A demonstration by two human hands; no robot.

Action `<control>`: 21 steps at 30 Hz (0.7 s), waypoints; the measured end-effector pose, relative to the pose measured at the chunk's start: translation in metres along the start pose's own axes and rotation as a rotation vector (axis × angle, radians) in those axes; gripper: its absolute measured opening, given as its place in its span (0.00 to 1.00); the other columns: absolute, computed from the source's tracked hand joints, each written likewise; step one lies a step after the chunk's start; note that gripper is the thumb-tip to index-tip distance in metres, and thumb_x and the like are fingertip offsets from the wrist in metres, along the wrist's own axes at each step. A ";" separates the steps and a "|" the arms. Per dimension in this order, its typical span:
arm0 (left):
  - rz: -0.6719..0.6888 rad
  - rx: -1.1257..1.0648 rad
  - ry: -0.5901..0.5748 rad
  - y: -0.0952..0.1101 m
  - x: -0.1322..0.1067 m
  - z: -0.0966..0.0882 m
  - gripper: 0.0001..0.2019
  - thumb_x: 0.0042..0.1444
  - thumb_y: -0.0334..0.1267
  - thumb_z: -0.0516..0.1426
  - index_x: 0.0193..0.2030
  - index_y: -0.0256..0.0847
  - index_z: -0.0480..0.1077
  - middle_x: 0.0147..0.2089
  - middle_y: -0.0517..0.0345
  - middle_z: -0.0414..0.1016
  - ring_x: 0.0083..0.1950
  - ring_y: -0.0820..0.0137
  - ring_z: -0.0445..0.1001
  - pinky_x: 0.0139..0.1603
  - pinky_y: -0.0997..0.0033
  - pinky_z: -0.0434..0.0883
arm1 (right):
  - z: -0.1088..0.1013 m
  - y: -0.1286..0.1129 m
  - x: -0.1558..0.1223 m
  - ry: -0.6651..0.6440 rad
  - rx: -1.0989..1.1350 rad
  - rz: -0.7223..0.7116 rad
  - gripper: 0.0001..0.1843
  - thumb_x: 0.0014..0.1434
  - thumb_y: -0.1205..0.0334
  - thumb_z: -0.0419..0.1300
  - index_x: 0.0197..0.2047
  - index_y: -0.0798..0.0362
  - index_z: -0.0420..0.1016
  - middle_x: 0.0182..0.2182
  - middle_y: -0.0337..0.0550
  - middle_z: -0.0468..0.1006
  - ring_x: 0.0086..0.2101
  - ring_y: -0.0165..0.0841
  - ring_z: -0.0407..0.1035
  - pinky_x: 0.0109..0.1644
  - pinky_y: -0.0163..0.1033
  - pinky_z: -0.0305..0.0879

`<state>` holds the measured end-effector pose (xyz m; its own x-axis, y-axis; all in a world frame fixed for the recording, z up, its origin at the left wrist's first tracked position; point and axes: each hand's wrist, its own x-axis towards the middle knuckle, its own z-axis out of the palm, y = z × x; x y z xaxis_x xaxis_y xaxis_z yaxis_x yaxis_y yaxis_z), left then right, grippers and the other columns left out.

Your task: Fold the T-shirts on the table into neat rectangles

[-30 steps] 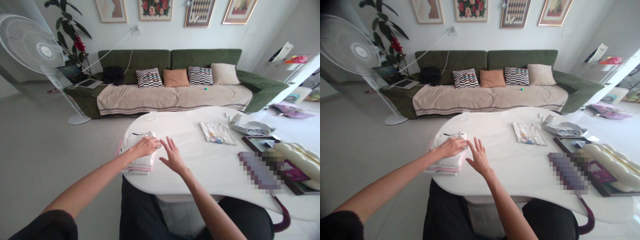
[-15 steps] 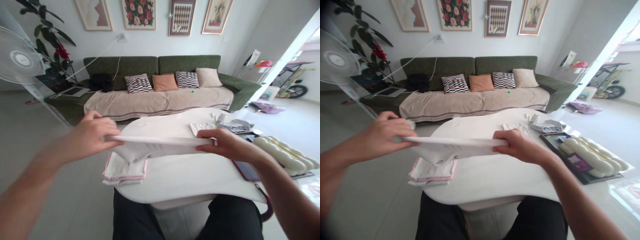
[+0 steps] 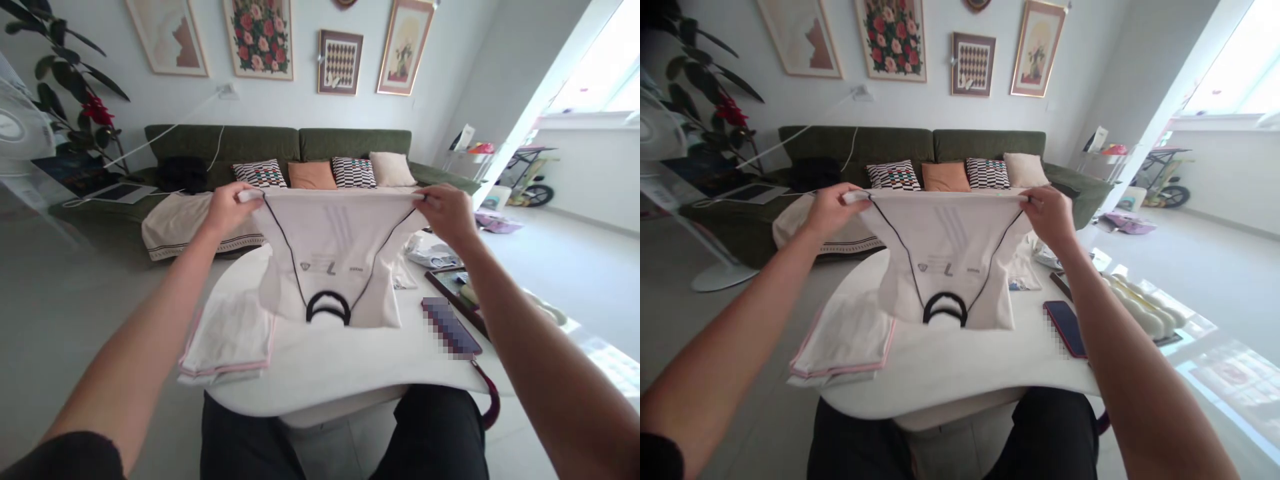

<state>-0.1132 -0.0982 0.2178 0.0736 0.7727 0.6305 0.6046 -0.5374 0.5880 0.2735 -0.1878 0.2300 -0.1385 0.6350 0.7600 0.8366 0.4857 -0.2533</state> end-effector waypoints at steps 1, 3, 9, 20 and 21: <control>0.027 -0.019 0.064 0.006 0.001 -0.004 0.17 0.43 0.44 0.59 0.38 0.35 0.70 0.35 0.59 0.74 0.33 0.73 0.69 0.34 0.77 0.65 | -0.003 0.003 -0.001 0.053 -0.046 0.010 0.14 0.59 0.54 0.51 0.43 0.50 0.71 0.39 0.45 0.72 0.38 0.33 0.66 0.44 0.43 0.63; 0.063 -0.034 0.067 0.014 -0.007 -0.011 0.17 0.46 0.43 0.58 0.40 0.35 0.70 0.37 0.59 0.74 0.36 0.72 0.70 0.38 0.77 0.66 | -0.006 0.008 -0.012 0.131 -0.119 0.028 0.12 0.58 0.58 0.52 0.42 0.50 0.72 0.37 0.44 0.72 0.36 0.33 0.67 0.42 0.40 0.62; 0.069 0.014 -0.308 -0.002 -0.099 0.013 0.10 0.51 0.41 0.55 0.36 0.39 0.72 0.37 0.58 0.75 0.40 0.69 0.72 0.44 0.73 0.66 | 0.030 0.024 -0.129 0.090 -0.088 0.110 0.11 0.57 0.64 0.48 0.37 0.51 0.72 0.36 0.43 0.73 0.37 0.32 0.68 0.41 0.37 0.64; 0.158 0.392 -1.032 -0.042 -0.280 0.096 0.13 0.44 0.22 0.49 0.30 0.42 0.70 0.33 0.58 0.74 0.39 0.66 0.71 0.43 0.69 0.63 | 0.092 0.037 -0.338 -0.527 0.074 0.383 0.16 0.50 0.73 0.45 0.36 0.50 0.69 0.36 0.44 0.71 0.40 0.35 0.65 0.45 0.40 0.63; 0.161 0.401 -1.067 -0.042 -0.280 0.097 0.13 0.44 0.23 0.49 0.30 0.42 0.70 0.33 0.58 0.74 0.39 0.66 0.72 0.43 0.69 0.64 | 0.091 0.038 -0.340 -0.533 0.069 0.401 0.16 0.49 0.73 0.45 0.37 0.50 0.69 0.37 0.44 0.71 0.40 0.35 0.65 0.46 0.40 0.63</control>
<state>-0.0822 -0.2592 -0.0324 0.6912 0.7004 -0.1782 0.7219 -0.6577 0.2152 0.3039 -0.3307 -0.0922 -0.0814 0.9756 0.2041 0.8445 0.1763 -0.5056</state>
